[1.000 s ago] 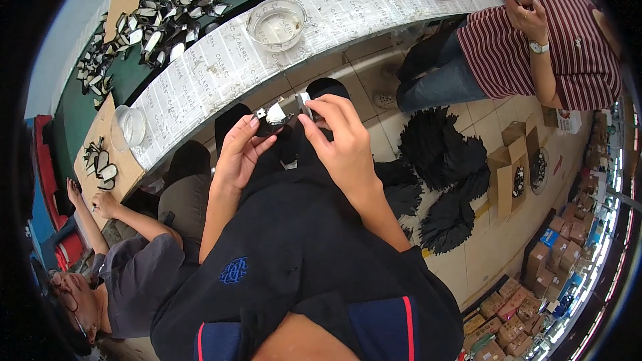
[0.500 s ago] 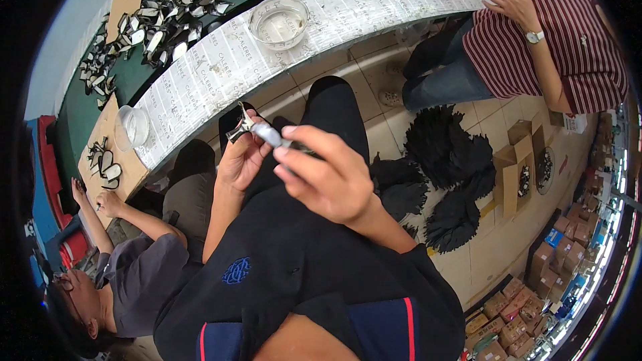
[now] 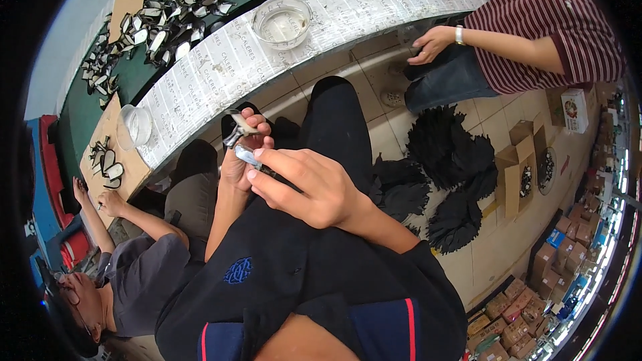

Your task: The recorder is performing manual assembly and quality check of shoe components at a manufacturing station.

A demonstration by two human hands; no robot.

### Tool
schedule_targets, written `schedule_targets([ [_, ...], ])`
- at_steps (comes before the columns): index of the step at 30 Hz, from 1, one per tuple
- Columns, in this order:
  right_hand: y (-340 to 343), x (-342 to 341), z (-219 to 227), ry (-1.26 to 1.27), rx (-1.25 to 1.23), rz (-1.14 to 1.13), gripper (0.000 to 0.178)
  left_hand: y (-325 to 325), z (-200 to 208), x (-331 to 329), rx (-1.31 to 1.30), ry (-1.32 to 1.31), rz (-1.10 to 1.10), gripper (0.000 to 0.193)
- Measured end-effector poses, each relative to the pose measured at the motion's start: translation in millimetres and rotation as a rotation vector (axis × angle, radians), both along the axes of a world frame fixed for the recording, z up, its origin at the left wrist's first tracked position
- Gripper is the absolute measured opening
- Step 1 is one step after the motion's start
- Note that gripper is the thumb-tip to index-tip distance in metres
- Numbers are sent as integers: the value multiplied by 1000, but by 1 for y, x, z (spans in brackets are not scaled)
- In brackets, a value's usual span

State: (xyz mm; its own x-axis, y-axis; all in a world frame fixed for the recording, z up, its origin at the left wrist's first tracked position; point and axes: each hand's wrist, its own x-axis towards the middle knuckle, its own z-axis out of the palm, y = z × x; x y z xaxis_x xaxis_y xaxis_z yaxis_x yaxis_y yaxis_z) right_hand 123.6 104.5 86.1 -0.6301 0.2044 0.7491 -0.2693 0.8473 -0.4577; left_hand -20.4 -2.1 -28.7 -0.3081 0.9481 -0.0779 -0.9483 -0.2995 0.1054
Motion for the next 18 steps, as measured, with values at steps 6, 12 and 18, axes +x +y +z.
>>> schedule_targets([
  [6, 4, -5, -12, -65, 60, -53, 31, 3, 13, 2, -291, 350, 60, 32],
  [12, 8, -9, -26, -102, 85, -111, 30, 3, 10, 6, -355, 419, 72, 32],
  [18, 11, -11, -32, -127, 71, -110, 30, 4, 9, 5, -373, 401, 64, 32],
])
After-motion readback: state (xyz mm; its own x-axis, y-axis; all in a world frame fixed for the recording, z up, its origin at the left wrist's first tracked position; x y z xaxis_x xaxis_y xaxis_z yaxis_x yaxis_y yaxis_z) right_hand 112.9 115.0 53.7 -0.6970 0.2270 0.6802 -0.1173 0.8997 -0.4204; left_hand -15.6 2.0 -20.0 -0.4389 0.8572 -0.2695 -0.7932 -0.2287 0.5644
